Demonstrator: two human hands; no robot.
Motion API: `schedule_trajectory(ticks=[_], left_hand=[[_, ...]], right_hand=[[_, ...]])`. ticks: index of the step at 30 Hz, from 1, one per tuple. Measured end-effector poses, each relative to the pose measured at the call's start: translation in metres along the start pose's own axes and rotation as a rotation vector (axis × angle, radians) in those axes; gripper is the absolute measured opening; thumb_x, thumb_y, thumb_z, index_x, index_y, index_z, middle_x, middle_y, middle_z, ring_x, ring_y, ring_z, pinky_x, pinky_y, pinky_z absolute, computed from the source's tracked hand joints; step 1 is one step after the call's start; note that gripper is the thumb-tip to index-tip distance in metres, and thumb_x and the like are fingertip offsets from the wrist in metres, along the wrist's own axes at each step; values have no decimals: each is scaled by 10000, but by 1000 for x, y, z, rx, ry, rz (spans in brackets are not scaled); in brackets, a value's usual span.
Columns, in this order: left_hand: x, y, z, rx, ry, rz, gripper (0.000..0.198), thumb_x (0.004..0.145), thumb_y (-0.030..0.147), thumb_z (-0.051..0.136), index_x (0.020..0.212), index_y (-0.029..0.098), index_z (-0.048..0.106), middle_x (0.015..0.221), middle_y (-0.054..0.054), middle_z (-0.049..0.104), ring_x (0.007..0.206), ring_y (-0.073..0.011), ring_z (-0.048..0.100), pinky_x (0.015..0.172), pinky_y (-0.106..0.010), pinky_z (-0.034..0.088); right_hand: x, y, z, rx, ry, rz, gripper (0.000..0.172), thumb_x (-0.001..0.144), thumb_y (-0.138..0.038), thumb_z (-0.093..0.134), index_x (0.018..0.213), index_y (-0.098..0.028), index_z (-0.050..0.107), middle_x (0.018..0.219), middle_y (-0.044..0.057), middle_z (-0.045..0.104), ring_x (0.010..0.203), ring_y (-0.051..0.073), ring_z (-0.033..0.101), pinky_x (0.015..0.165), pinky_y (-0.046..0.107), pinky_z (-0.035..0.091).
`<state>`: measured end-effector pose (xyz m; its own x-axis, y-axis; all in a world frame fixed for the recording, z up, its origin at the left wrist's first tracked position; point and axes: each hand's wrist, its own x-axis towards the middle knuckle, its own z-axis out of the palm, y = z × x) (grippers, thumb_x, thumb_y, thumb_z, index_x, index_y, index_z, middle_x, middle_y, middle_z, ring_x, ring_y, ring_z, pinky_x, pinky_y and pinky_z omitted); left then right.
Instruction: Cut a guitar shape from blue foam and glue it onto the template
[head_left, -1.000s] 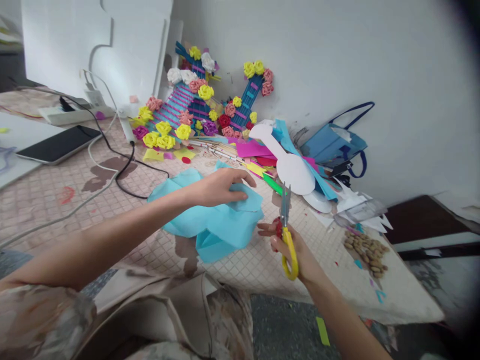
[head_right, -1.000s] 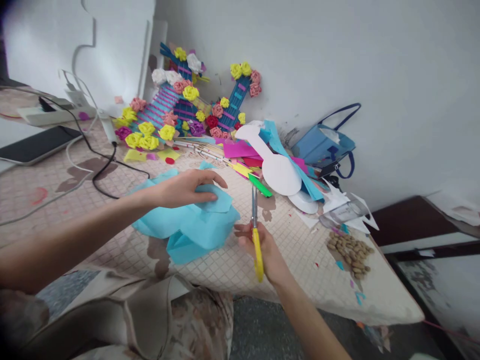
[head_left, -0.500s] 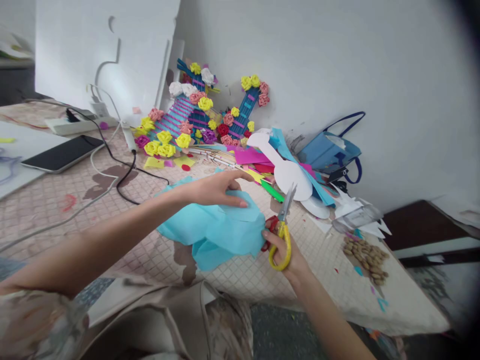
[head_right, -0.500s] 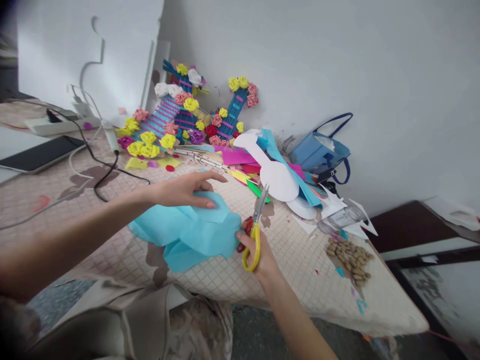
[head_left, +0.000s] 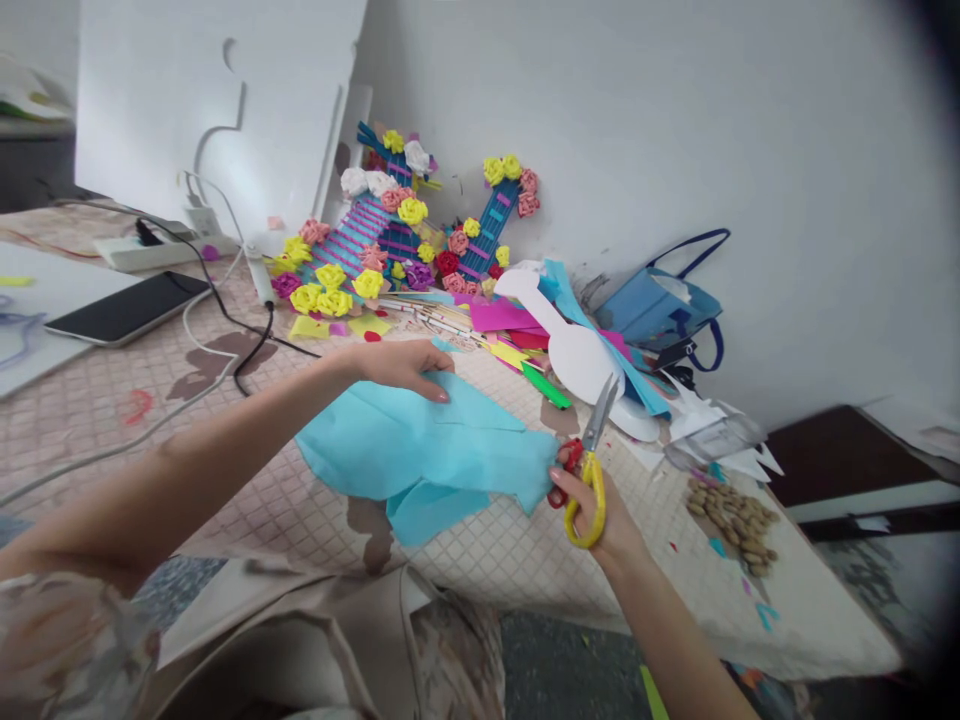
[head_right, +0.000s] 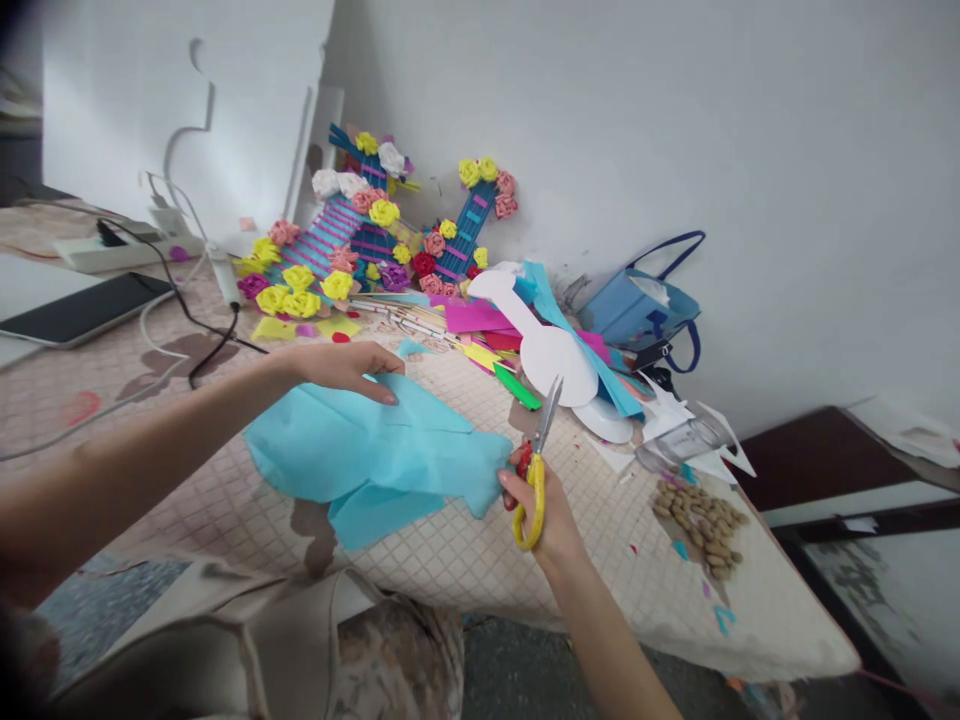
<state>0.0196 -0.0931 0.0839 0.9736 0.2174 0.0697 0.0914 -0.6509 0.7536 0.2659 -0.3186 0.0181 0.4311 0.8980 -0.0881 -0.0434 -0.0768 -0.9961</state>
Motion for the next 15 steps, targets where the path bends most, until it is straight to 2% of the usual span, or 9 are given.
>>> schedule_trajectory(ticks=[3, 6, 10, 12, 15], left_hand=[[-8, 5, -1, -125, 0, -37, 235, 820, 387, 643, 888, 162, 637, 824, -26, 701, 731, -146, 642, 615, -212, 467], [-17, 9, 3, -158, 31, -67, 282, 830, 400, 645, 968, 157, 609, 851, -39, 704, 721, -143, 647, 597, -208, 477], [-31, 14, 10, -311, 52, -90, 461, 856, 389, 633, 1234, 209, 441, 887, -36, 687, 640, -113, 618, 550, -195, 455], [-36, 15, 12, -386, 40, -53, 422, 870, 379, 620, 1218, 225, 435, 924, -40, 674, 667, -107, 614, 585, -200, 464], [-39, 14, 13, -325, 22, 20, 220, 879, 371, 608, 992, 184, 584, 910, -43, 661, 760, -115, 606, 682, -209, 476]], right_hand=[[-3, 3, 2, -8, 11, 5, 349, 643, -332, 776, 849, -215, 520, 722, -66, 480, 477, 67, 426, 443, 222, 349], [-9, 5, 4, -37, -10, -3, 338, 665, -334, 776, 857, -215, 524, 719, -66, 475, 501, 70, 429, 463, 221, 351], [-19, 7, 5, -152, -68, -19, 310, 694, -343, 759, 849, -213, 523, 682, -64, 448, 543, 93, 431, 502, 233, 345], [-23, 8, 4, -198, -100, -6, 313, 698, -362, 751, 845, -213, 519, 682, -57, 443, 553, 102, 423, 511, 240, 343], [-29, 8, 4, -241, -143, 10, 314, 711, -394, 734, 851, -217, 516, 701, -43, 453, 573, 114, 419, 524, 246, 347]])
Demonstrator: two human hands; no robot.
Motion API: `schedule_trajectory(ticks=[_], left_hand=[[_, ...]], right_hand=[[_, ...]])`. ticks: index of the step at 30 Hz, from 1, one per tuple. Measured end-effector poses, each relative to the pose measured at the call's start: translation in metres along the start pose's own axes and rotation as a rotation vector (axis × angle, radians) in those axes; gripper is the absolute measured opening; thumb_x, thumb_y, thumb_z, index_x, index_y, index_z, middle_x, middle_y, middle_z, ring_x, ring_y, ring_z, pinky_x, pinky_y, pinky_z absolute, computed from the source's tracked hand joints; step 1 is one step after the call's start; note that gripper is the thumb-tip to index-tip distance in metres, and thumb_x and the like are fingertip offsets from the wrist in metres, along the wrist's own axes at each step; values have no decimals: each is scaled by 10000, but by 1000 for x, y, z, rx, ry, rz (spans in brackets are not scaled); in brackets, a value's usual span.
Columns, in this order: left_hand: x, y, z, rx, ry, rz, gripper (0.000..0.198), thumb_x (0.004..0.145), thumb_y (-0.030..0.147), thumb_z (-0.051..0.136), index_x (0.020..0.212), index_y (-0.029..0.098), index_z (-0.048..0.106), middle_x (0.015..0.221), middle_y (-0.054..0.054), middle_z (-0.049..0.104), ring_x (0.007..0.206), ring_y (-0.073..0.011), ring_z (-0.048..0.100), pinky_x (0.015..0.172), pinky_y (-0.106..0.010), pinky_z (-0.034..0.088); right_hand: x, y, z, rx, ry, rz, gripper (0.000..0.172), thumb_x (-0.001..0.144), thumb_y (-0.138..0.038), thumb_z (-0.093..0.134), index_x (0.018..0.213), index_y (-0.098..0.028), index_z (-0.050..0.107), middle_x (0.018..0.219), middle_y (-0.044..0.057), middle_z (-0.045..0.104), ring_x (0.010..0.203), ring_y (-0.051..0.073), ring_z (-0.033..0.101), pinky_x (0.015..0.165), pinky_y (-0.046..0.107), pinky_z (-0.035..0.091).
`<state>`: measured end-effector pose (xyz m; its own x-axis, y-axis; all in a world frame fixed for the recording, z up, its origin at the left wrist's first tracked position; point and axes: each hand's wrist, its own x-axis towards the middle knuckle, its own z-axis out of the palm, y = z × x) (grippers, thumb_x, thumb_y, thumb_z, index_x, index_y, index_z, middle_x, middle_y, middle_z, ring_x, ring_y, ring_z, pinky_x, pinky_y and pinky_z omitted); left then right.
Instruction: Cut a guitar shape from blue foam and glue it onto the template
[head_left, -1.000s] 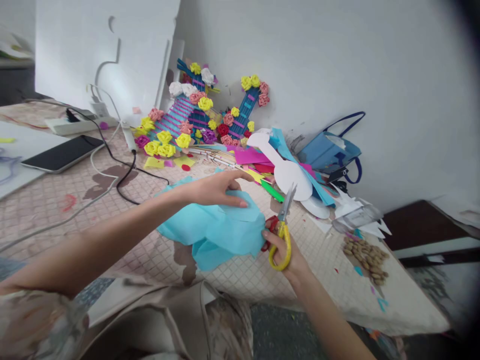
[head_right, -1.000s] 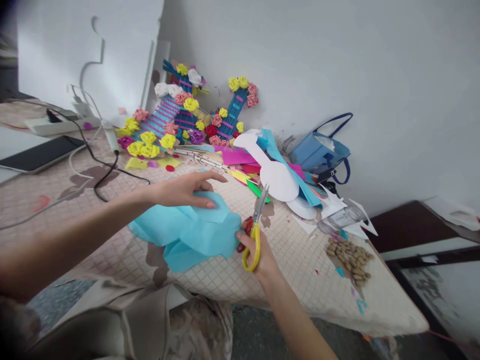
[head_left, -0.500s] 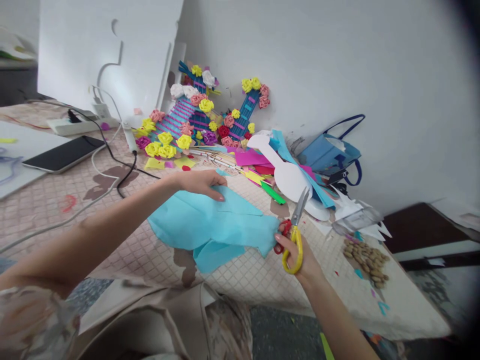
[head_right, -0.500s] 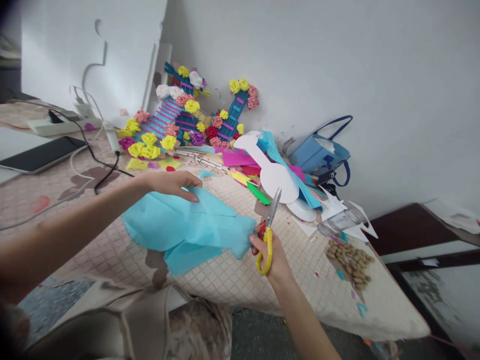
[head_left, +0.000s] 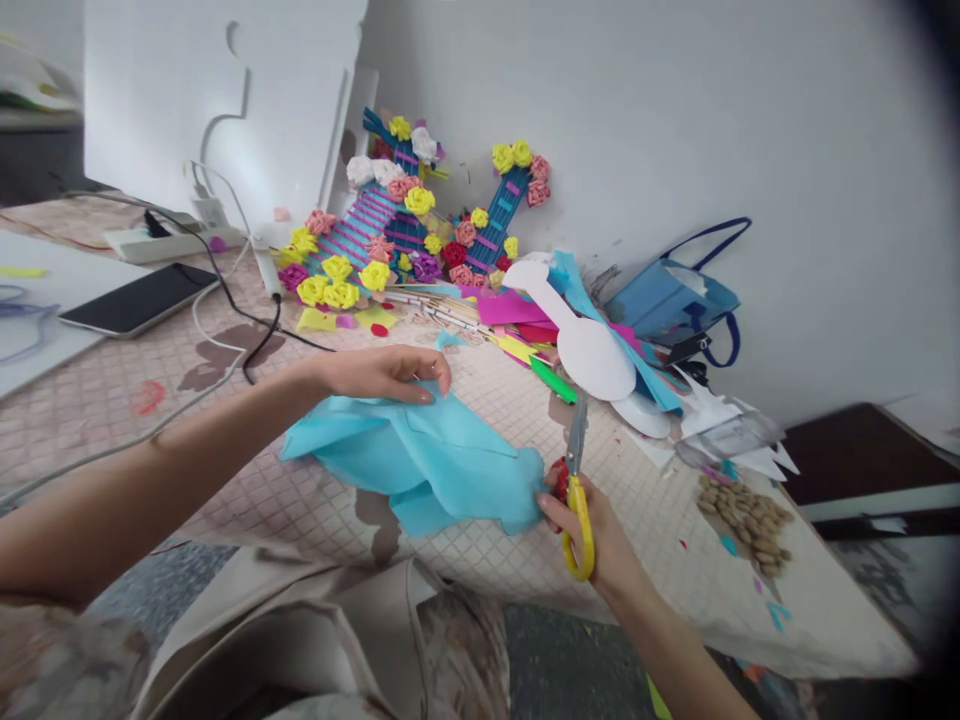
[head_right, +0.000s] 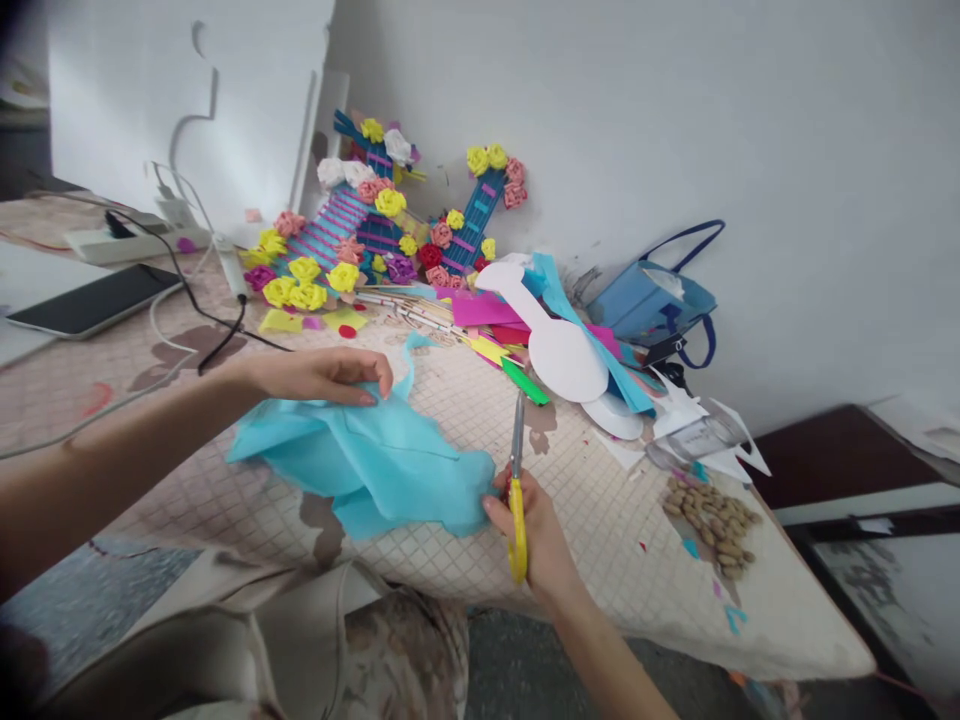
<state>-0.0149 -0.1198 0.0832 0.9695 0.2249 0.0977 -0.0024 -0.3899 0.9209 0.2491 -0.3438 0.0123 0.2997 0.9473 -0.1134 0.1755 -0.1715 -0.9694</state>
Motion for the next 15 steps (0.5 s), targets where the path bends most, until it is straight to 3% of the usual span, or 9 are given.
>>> schedule_trajectory(ticks=[3, 7, 11, 15], left_hand=[[-1, -3, -2, 92, -61, 6, 236, 907, 367, 562, 878, 160, 672, 860, -50, 679, 804, -130, 618, 740, -214, 478], [-4, -4, -3, 92, -96, -63, 307, 855, 349, 637, 1116, 189, 662, 1105, -77, 685, 1001, -194, 629, 849, -253, 485], [-7, 1, -3, 159, -60, -93, 461, 741, 300, 753, 1179, 224, 631, 1153, -49, 669, 1036, -211, 622, 864, -256, 484], [-9, 10, -6, 136, -82, -63, 348, 777, 243, 718, 1117, 207, 653, 1123, -48, 677, 1012, -192, 626, 855, -236, 477]], right_hand=[[-4, -1, 0, -44, -14, 1, 304, 718, -405, 725, 853, -223, 522, 705, -42, 463, 584, 123, 417, 535, 250, 344], [-5, 1, -2, -99, -8, 22, 283, 723, -399, 714, 849, -223, 531, 690, -48, 461, 568, 122, 403, 523, 250, 328], [-7, 5, -6, -99, 28, 4, 277, 731, -379, 721, 864, -217, 540, 730, -38, 488, 580, 116, 413, 540, 252, 345], [-12, -2, -8, -71, 88, 8, 277, 734, -376, 728, 873, -216, 550, 824, -17, 521, 603, 112, 441, 544, 250, 363]])
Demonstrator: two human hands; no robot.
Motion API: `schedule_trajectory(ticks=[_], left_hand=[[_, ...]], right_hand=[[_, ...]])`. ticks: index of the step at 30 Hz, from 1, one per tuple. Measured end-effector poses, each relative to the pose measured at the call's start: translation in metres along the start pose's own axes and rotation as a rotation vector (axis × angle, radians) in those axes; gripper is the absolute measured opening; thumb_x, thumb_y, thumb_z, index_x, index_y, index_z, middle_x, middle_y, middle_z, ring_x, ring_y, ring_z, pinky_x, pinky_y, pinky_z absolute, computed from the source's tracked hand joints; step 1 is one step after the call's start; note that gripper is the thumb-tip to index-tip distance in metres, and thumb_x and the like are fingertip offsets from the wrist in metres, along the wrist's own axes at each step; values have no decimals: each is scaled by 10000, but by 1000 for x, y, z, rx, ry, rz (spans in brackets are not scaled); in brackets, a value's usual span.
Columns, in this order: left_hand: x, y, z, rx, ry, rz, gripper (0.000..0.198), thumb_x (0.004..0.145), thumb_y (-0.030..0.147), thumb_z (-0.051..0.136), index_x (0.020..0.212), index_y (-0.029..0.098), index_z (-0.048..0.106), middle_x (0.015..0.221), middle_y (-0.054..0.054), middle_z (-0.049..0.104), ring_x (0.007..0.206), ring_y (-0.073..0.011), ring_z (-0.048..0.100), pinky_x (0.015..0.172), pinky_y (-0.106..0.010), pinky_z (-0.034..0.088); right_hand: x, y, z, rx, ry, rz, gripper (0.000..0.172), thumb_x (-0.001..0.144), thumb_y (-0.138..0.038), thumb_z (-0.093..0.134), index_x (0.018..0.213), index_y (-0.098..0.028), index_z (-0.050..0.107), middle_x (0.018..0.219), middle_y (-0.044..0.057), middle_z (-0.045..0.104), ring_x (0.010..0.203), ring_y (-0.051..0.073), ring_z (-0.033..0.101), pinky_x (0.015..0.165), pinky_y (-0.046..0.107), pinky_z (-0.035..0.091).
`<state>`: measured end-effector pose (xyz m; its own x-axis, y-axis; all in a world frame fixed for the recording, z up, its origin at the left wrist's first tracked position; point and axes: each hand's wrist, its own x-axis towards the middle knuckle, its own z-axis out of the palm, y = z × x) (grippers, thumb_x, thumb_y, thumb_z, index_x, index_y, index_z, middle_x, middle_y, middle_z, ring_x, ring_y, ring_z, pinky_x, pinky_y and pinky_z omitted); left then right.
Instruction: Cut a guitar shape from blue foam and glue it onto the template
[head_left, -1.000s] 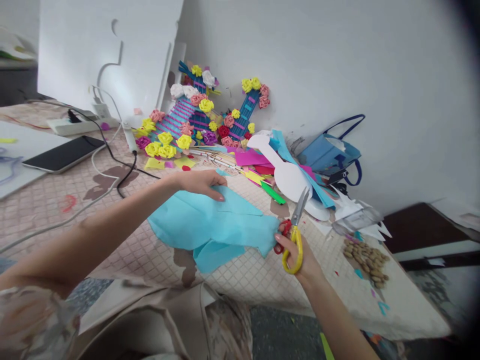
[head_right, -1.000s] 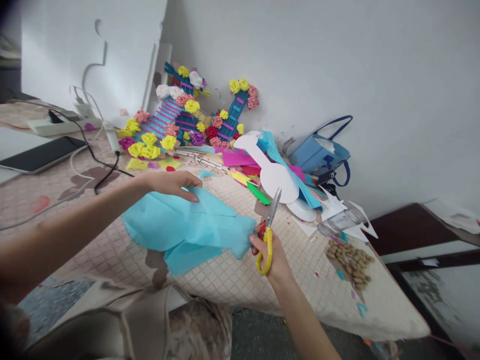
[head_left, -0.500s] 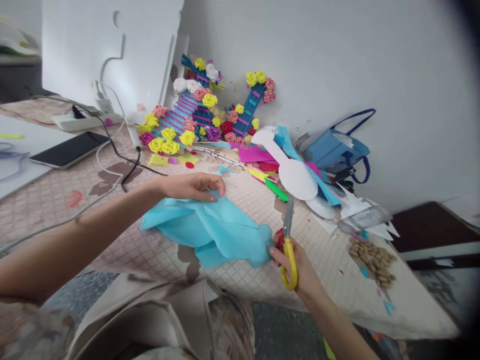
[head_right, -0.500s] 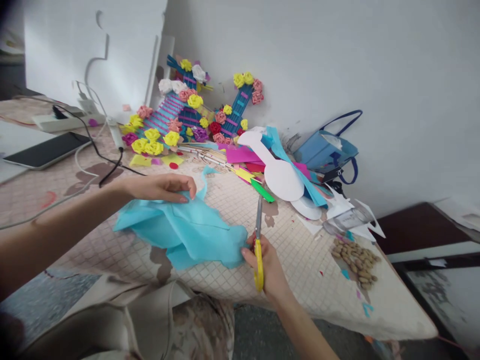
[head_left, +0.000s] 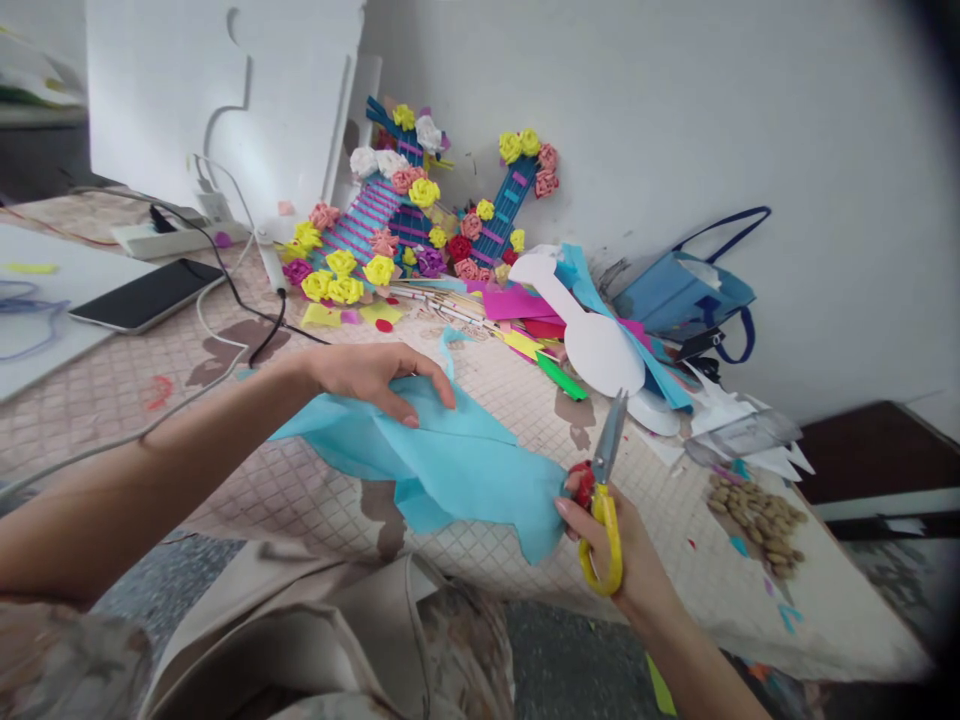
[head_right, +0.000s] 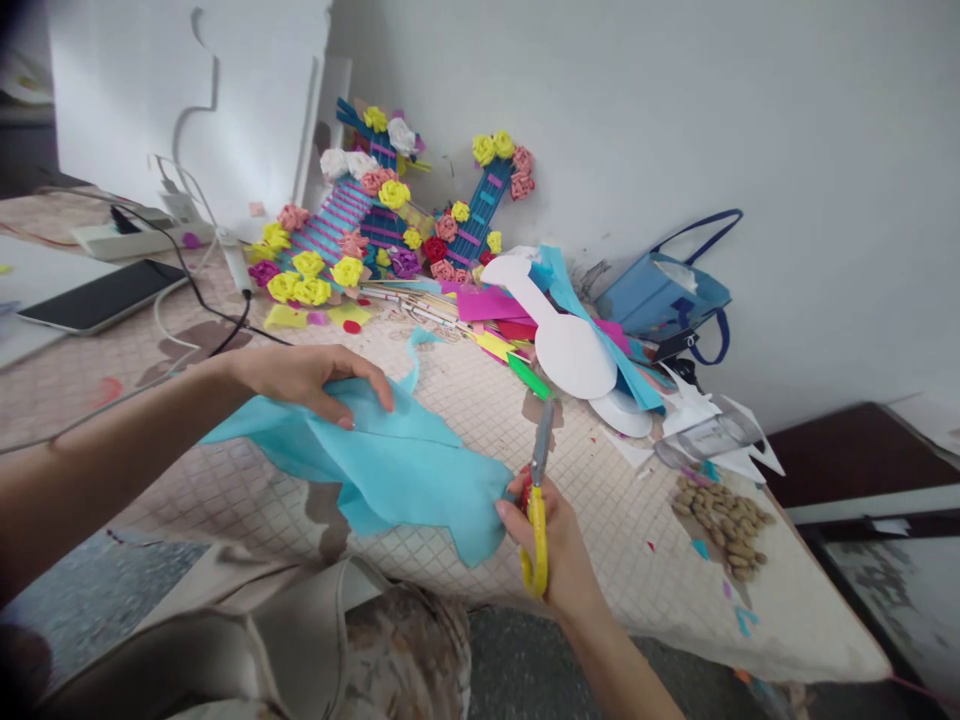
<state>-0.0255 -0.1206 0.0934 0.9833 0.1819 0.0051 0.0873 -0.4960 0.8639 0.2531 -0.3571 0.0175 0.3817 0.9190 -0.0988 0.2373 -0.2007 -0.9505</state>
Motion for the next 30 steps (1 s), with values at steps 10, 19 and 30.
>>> schedule_trajectory(ticks=[10, 19, 30], left_hand=[[2, -12, 3, -11, -125, -78, 365, 801, 267, 705, 1159, 211, 661, 1174, -46, 686, 1056, -207, 634, 881, -239, 479], [-4, -15, 10, -63, -124, -79, 413, 808, 306, 707, 1203, 208, 639, 1223, -59, 663, 1093, -220, 622, 888, -237, 482], [-14, -14, 14, -72, -59, -65, 414, 809, 233, 693, 1215, 181, 630, 1249, -79, 645, 1120, -224, 610, 900, -229, 473]], right_hand=[[1, -11, -12, -214, -218, -30, 277, 800, -454, 601, 900, -232, 469, 705, -37, 466, 575, 131, 450, 536, 263, 388], [-6, -51, -36, -891, -379, -119, 280, 740, -287, 636, 948, -227, 459, 755, -20, 530, 635, 164, 502, 583, 280, 382], [-2, -57, -35, -1157, -437, -121, 322, 784, -368, 627, 1031, -191, 520, 932, 72, 648, 793, 247, 606, 660, 324, 410]])
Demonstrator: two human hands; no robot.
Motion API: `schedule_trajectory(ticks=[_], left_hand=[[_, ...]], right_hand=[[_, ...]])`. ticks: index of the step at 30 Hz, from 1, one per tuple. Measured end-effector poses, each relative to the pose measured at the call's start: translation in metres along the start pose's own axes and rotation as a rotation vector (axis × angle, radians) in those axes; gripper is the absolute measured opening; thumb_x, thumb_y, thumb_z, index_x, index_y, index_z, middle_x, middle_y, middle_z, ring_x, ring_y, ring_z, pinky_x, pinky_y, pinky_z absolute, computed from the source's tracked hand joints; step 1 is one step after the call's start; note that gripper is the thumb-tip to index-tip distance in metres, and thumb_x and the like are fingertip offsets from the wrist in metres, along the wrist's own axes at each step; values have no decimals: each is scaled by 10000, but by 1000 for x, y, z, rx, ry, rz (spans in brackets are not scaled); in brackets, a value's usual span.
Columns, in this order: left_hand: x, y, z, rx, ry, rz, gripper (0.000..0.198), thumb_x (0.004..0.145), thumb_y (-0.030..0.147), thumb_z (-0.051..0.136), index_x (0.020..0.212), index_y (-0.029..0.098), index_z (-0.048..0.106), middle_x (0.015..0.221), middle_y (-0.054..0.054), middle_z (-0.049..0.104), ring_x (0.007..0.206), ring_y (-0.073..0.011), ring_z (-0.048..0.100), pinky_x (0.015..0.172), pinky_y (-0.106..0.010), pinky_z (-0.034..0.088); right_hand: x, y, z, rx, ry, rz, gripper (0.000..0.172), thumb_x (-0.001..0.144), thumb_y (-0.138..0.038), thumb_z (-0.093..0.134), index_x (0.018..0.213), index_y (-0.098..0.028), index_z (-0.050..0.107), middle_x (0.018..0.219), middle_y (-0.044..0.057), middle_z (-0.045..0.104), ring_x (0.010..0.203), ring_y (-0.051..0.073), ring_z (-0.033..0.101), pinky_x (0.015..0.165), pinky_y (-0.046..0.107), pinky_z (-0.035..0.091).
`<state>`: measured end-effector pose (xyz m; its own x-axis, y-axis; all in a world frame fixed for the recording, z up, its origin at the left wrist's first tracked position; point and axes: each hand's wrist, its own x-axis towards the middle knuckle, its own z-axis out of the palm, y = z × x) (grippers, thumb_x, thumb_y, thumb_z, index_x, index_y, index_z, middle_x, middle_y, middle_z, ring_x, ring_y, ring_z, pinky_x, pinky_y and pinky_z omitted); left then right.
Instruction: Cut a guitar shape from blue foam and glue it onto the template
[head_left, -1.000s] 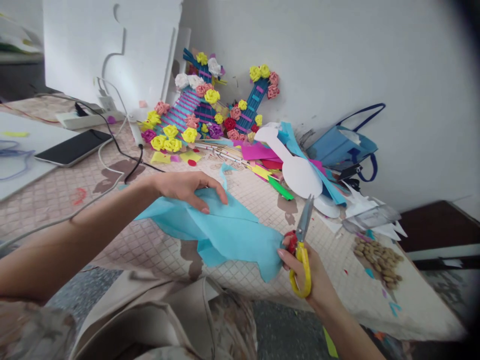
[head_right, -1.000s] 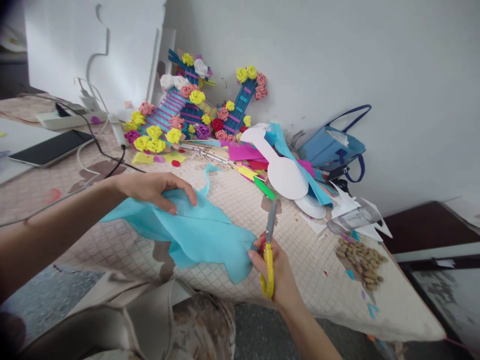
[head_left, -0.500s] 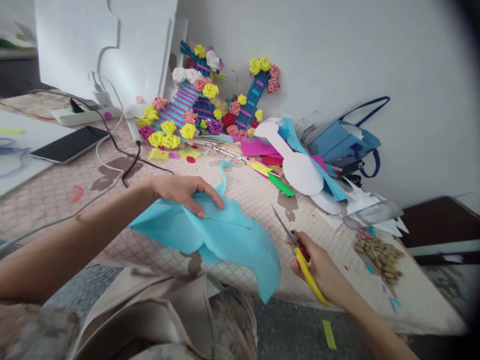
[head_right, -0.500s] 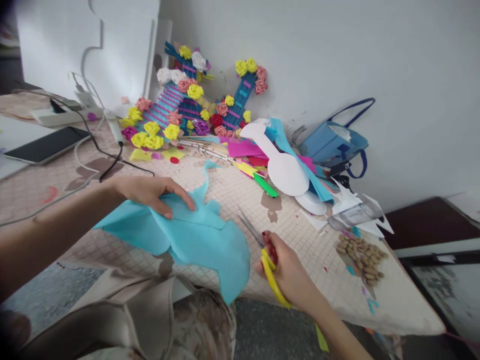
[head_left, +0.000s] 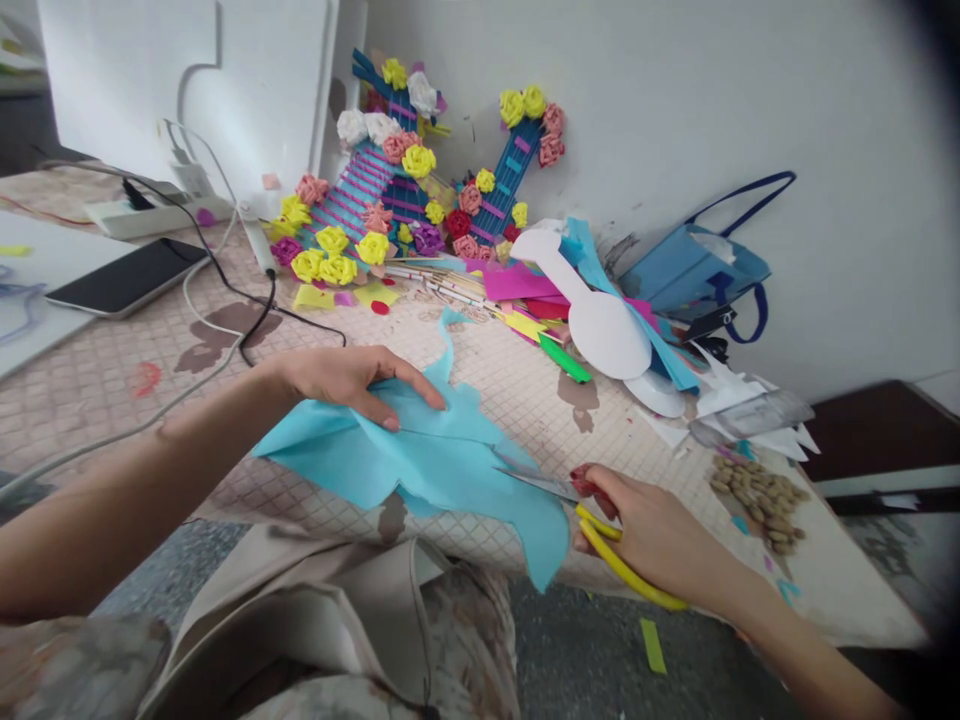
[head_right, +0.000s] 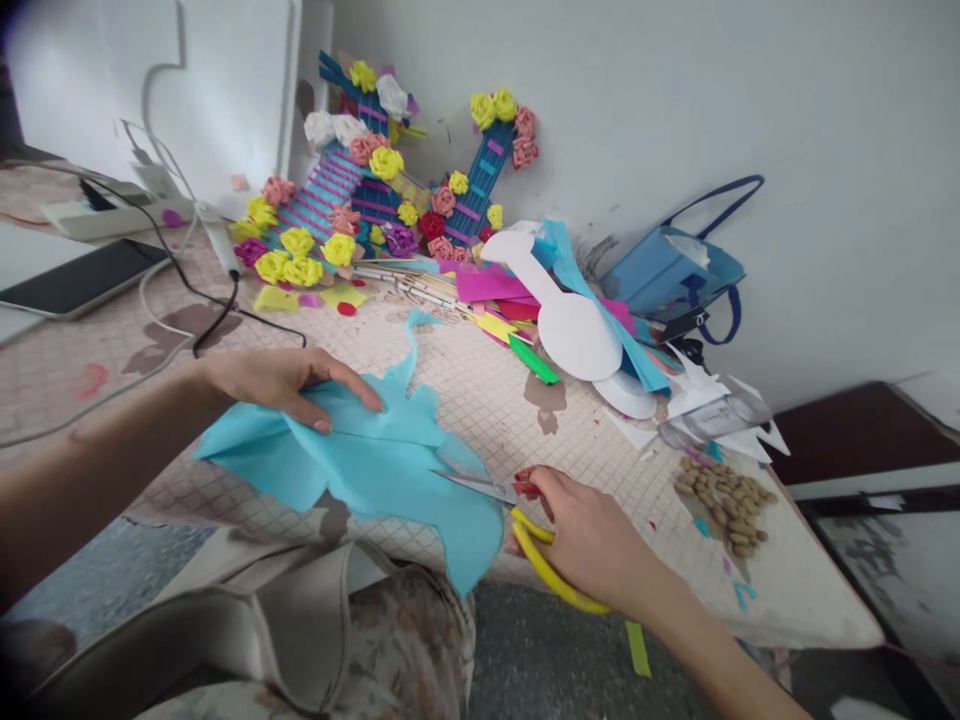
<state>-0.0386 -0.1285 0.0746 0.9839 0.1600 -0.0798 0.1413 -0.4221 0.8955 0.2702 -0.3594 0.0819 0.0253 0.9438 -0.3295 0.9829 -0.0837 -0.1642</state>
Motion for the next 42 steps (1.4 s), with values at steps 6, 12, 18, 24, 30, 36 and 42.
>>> schedule_trajectory(ticks=[6, 12, 18, 24, 30, 36, 42], left_hand=[[-1, -2, 2, -6, -3, -16, 428, 801, 193, 693, 1223, 207, 628, 1227, -51, 659, 1120, -213, 610, 923, -232, 460], [0, 0, 4, -23, 1, -5, 428, 797, 201, 704, 1220, 214, 634, 1203, -56, 674, 1094, -212, 628, 907, -238, 477], [-1, 3, 6, -22, -11, 32, 434, 800, 255, 717, 1221, 195, 636, 1202, -83, 674, 1069, -221, 640, 881, -240, 495], [1, 7, 7, 37, -10, 79, 420, 792, 233, 717, 1203, 188, 647, 1192, -56, 682, 1069, -193, 634, 899, -219, 478], [-1, 10, 8, 14, -14, 40, 424, 798, 214, 706, 1216, 188, 640, 1196, -55, 680, 1076, -199, 631, 903, -223, 478], [-2, 9, 8, 2, -10, 51, 432, 791, 236, 717, 1216, 201, 646, 1185, -61, 685, 1065, -206, 634, 889, -215, 481], [-3, 10, 9, 17, -9, 60, 420, 806, 230, 707, 1220, 195, 640, 1190, -62, 681, 1066, -208, 633, 892, -230, 482]], right_hand=[[4, -1, -4, 1, -3, 2, 370, 769, -393, 650, 1055, -187, 536, 980, 86, 668, 830, 263, 625, 707, 349, 434], [10, -3, -10, 63, -58, -54, 398, 783, -424, 631, 1088, -178, 567, 1012, 99, 685, 845, 257, 632, 744, 365, 456], [12, -9, -17, 109, -80, -79, 424, 761, -400, 667, 1109, -176, 574, 1056, 93, 687, 903, 254, 631, 779, 356, 465], [14, -13, -17, 79, -69, -107, 443, 759, -440, 677, 1101, -177, 581, 1069, 105, 686, 918, 274, 639, 777, 371, 474], [17, -16, -15, 65, -31, -133, 408, 762, -420, 680, 1085, -196, 571, 1039, 97, 695, 901, 273, 648, 786, 378, 472], [17, -17, -15, 71, -6, -142, 416, 741, -410, 702, 1074, -195, 578, 1006, 91, 701, 871, 267, 653, 738, 360, 476], [15, -21, -17, 39, -22, -126, 388, 766, -386, 675, 1083, -185, 576, 1029, 96, 695, 890, 269, 651, 737, 364, 479]])
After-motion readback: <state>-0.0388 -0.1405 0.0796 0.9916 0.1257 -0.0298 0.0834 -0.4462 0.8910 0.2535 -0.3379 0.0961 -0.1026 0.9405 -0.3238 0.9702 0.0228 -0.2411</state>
